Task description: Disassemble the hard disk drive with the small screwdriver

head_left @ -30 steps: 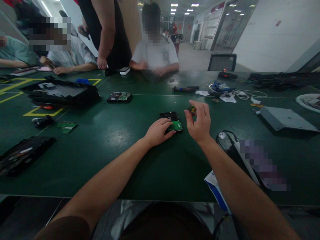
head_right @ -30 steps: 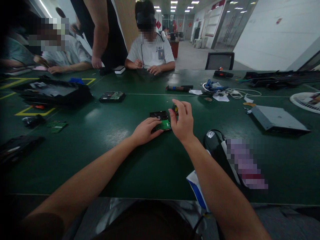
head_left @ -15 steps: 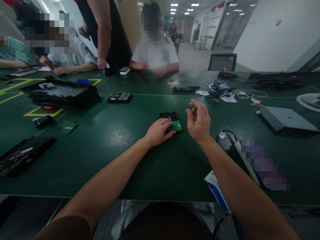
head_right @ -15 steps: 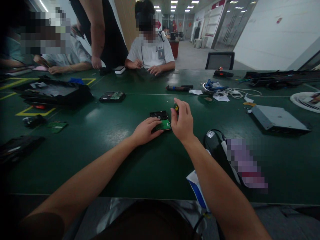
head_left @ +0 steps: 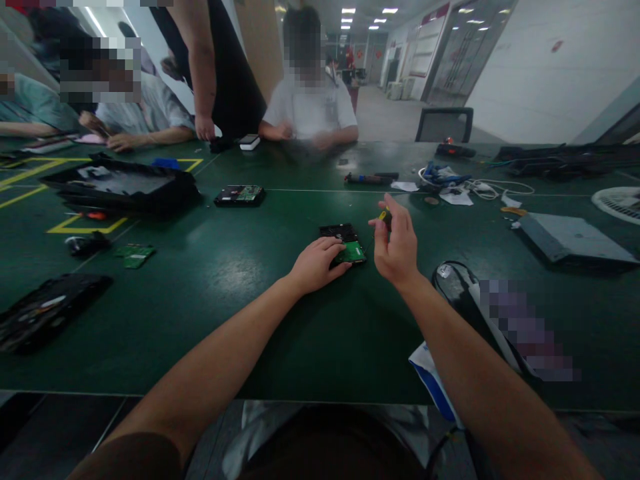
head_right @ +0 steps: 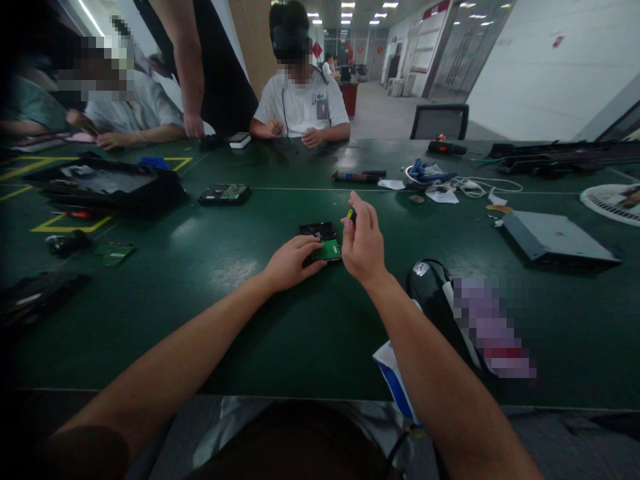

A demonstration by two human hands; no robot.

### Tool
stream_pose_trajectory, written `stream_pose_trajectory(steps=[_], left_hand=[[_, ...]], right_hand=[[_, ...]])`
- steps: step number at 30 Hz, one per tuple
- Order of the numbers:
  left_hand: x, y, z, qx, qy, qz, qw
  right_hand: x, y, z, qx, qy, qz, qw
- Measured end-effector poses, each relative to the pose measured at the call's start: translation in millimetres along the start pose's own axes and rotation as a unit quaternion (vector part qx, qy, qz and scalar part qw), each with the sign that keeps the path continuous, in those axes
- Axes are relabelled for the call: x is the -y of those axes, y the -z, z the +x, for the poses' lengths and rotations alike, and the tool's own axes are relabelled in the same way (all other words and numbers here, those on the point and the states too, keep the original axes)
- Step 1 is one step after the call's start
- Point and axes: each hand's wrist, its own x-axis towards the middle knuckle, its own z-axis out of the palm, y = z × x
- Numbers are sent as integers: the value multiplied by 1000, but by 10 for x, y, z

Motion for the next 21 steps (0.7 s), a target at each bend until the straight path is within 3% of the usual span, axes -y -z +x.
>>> stream_pose_trajectory(steps=[21], left_hand=[[-19, 14, 2, -3, 1, 2, 1000]], right_hand=[[40, 39, 3, -18, -4, -21, 1000]])
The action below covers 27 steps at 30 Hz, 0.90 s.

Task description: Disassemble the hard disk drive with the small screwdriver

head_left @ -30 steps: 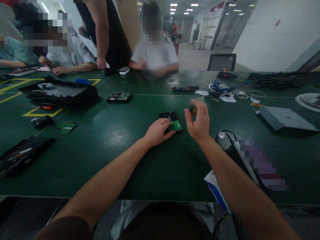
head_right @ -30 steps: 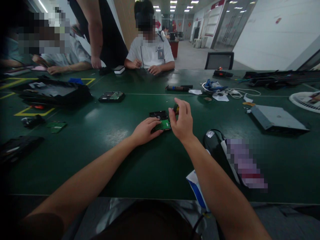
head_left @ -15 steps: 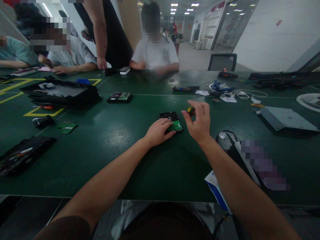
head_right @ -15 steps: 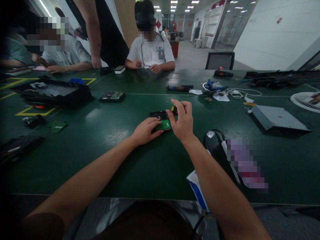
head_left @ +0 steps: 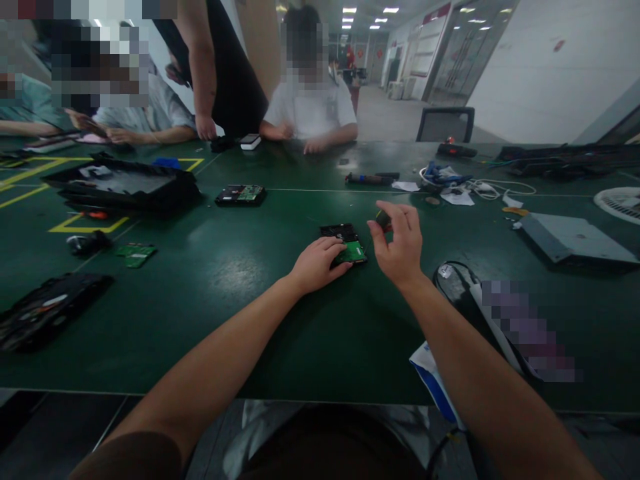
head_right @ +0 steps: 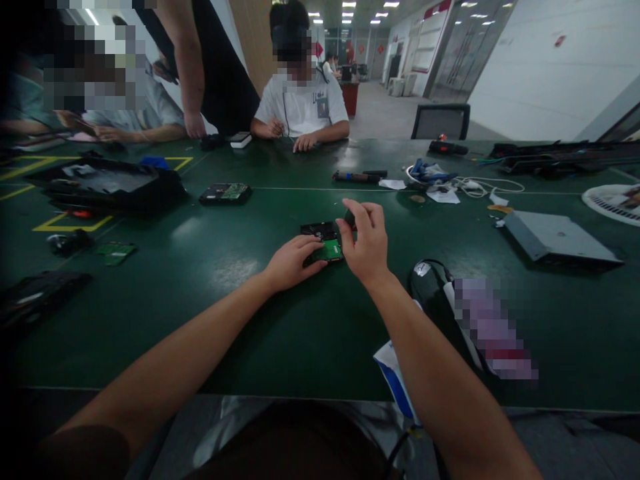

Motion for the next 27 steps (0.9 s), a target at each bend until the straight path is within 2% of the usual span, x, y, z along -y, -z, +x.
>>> stream_pose_trajectory(steps=[4, 10, 16, 23, 27], left_hand=[[7, -1, -5, 1, 2, 0, 1000], [9, -3, -4, 1, -5, 1, 1000], [18, -12, -7, 3, 1, 4, 1000], [20, -11, -7, -1, -2, 1, 1000], [22, -13, -6, 2, 0, 2, 1000]], right_hand=[[-9, -13, 1, 18, 16, 18, 1000], [-14, -20, -6, -21, 6, -14, 1000], [-11, -29, -3, 9, 31, 2, 999], [-10, -9, 1, -23, 6, -18, 1000], [-20, -23, 3, 2, 20, -8, 1000]])
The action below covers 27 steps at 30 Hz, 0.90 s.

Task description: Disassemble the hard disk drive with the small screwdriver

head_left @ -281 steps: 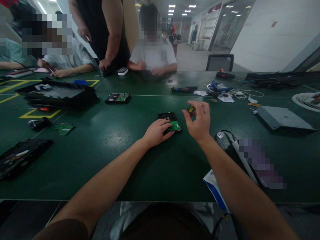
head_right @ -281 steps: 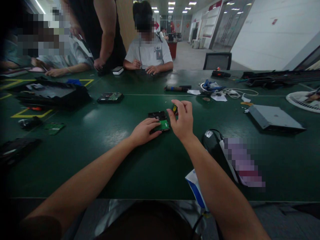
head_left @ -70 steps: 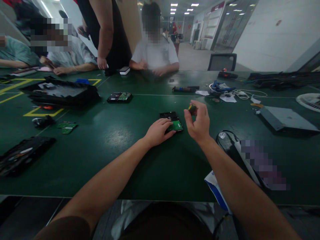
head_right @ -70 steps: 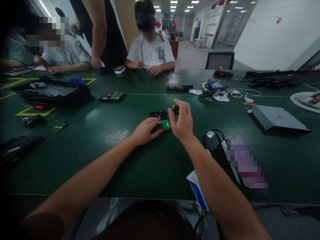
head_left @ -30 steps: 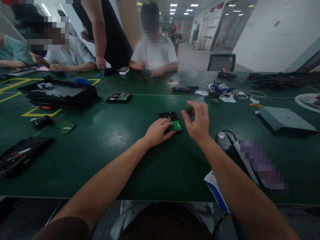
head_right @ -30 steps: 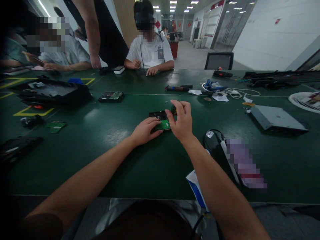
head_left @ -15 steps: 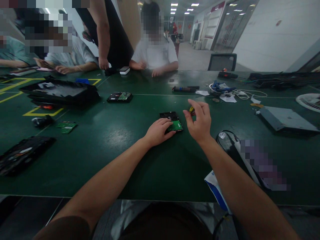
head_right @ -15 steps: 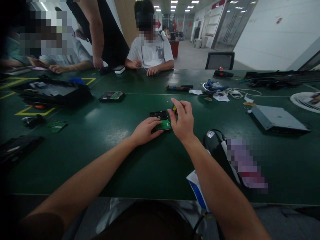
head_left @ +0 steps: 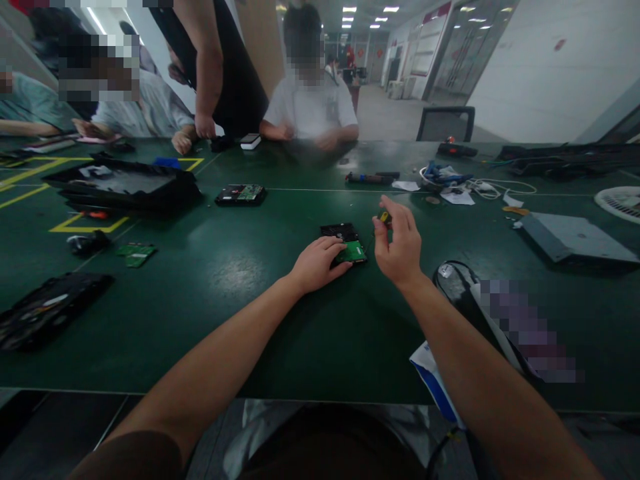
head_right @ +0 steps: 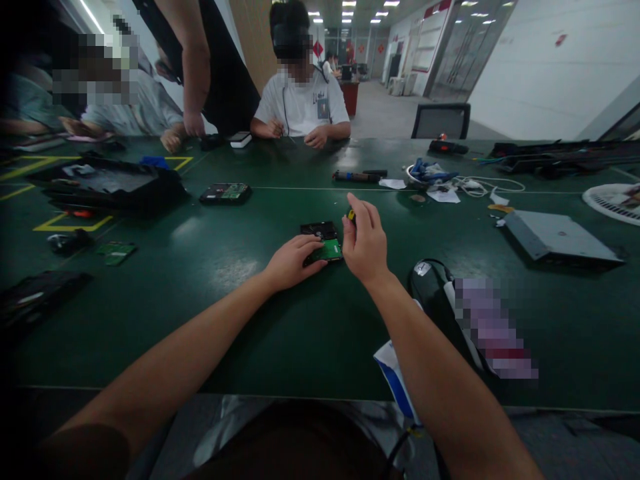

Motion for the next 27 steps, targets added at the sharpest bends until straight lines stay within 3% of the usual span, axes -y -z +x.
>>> stream_pose_trajectory(steps=[9, 14, 19, 27], left_hand=[[-1, 6, -2, 1, -3, -3, 1000], [-7, 8, 4, 0, -2, -2, 1000], [-12, 19, 7, 0, -4, -3, 1000], [-26, 29, 2, 2, 1, 2, 1000]], right_hand=[[2, 16, 3, -25, -10, -14, 1000], [-12, -12, -9, 3, 3, 14, 1000], [-1, -1, -5, -26, -11, 1, 1000], [16, 4, 13, -13, 31, 1, 999]])
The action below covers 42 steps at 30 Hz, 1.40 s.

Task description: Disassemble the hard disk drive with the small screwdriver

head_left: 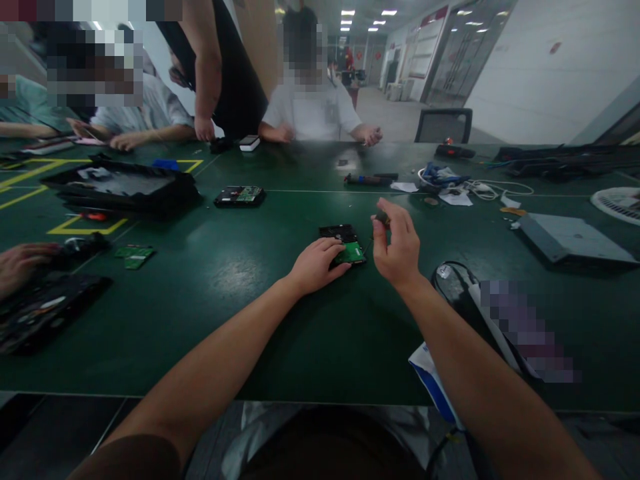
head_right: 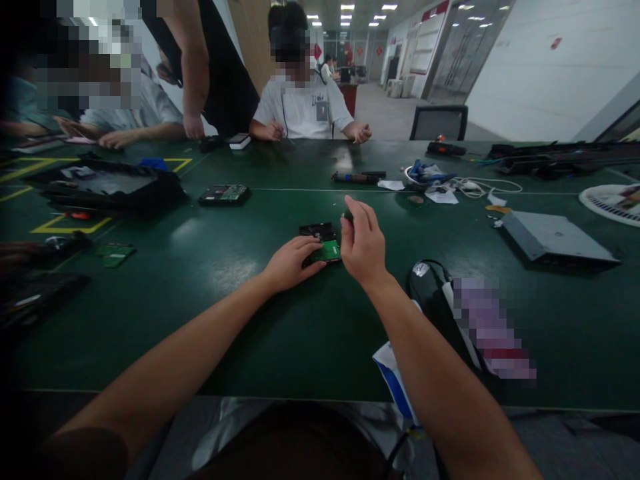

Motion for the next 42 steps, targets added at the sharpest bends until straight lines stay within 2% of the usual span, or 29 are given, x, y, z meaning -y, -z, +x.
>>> stream_pose_trajectory(steps=[6, 16, 20, 27, 33, 42], left_hand=[[9, -9, -1, 0, -2, -6, 1000], [23, -14, -4, 0, -2, -7, 1000], [15, -5, -6, -2, -6, -5, 1000], [13, -8, -4, -2, -2, -5, 1000], [13, -5, -4, 1, -3, -10, 1000], [27, -15, -7, 4, -5, -7, 1000]], right_hand=[[6, 13, -9, -14, -43, -10, 999], [-23, -13, -16, -9, -53, 14, 998], [-5, 19, -1, -36, -41, -20, 998], [-10, -5, -7, -7, -31, 9, 999], [3, -3, -18, -31, -47, -5, 998], [-8, -7, -22, 0, -25, 7, 1000]])
